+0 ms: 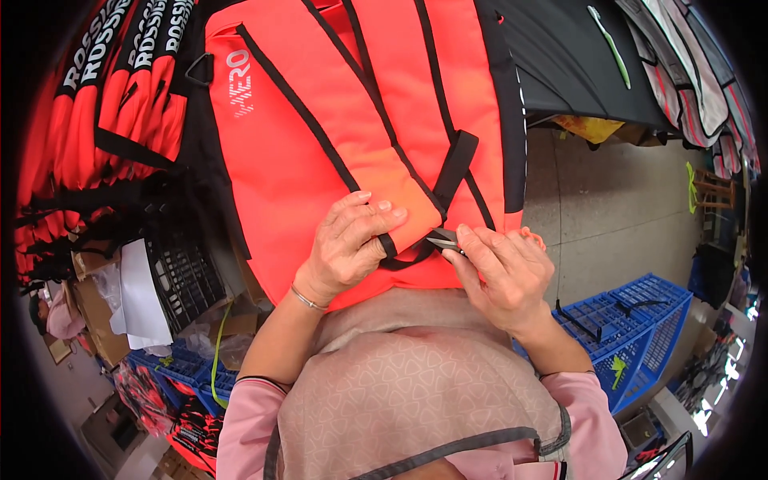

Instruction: Inspecting and preparing backpacks by trimming loose threads and checking straps in a manufacturing facility.

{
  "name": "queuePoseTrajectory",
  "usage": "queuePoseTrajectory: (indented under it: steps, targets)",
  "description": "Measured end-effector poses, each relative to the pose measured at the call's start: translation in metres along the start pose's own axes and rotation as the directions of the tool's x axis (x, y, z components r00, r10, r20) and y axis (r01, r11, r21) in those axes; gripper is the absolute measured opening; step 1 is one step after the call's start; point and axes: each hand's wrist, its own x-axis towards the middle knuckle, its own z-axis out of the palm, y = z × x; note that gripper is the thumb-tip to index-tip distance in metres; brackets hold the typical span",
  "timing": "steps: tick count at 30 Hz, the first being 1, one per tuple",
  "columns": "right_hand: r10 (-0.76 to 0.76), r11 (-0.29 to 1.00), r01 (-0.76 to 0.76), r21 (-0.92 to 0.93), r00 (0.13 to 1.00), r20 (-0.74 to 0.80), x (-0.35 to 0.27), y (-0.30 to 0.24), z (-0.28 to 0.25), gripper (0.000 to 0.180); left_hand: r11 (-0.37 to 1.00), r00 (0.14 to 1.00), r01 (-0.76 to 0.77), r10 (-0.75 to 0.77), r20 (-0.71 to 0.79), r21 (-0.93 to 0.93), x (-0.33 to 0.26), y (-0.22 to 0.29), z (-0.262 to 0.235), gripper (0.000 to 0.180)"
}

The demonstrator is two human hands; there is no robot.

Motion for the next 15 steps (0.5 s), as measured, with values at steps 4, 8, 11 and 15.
queuePoseTrajectory:
  steps: [4, 8, 11, 15]
  targets:
    - [-0.021, 1.0, 0.021, -0.022, 1.0, -0.004, -0.0003, 0.0026, 0.0029, 0.034, 1.0, 1.0, 0.005, -0.005, -0.003, -0.012, -0.0011, -0.0012, 0.0019, 0.015]
    - [-0.037, 0.999, 0.037, -0.025, 0.999, -0.011, -0.0015, 0.0022, 0.0048, 0.034, 1.0, 1.0, 0.014, -0.014, 0.0, -0.013, -0.0018, 0.0003, 0.0017, 0.014]
    - [-0.039, 0.999, 0.039, -0.025, 0.999, -0.007, -0.0025, 0.0017, 0.0048, 0.034, 1.0, 1.0, 0.026, -0.026, 0.005, -0.017, -0.0011, 0.0017, 0.0008, 0.015]
    - [-0.048, 0.999, 0.048, -0.024, 0.999, -0.002, -0.0016, 0.003, 0.0056, 0.034, 0.999, 0.999, 0.037, -0.037, 0.02, -0.013, -0.0002, 0.0016, -0.0006, 0.017]
